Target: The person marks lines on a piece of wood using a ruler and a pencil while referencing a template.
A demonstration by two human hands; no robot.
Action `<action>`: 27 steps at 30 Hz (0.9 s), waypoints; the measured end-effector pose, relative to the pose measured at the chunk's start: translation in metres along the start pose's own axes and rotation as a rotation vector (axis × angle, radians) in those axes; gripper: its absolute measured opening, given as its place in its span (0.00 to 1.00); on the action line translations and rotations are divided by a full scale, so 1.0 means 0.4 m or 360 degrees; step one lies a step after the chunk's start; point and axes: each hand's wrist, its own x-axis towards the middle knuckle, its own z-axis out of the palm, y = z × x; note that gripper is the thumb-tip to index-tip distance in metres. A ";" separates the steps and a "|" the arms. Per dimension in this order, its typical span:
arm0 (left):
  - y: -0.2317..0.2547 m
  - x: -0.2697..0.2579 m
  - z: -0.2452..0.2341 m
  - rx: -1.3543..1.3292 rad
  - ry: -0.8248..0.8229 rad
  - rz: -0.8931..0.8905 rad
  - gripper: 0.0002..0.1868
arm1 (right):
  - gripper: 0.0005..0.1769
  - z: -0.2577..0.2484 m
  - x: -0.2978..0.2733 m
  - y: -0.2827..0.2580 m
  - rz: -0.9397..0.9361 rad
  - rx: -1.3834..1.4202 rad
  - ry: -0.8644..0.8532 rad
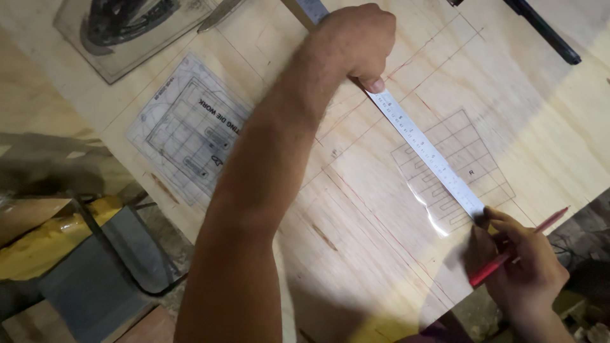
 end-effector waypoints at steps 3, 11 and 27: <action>-0.001 -0.004 0.002 0.0003 0.0083 0.0057 0.22 | 0.12 0.002 0.003 -0.011 0.0176 0.0119 -0.0006; 0.003 0.000 0.001 0.0014 0.0053 0.0044 0.23 | 0.13 0.010 -0.008 0.007 0.0120 0.0230 0.0005; -0.006 -0.008 0.000 -0.0005 -0.0057 0.0042 0.19 | 0.14 0.015 -0.013 -0.009 0.0226 0.0308 0.0050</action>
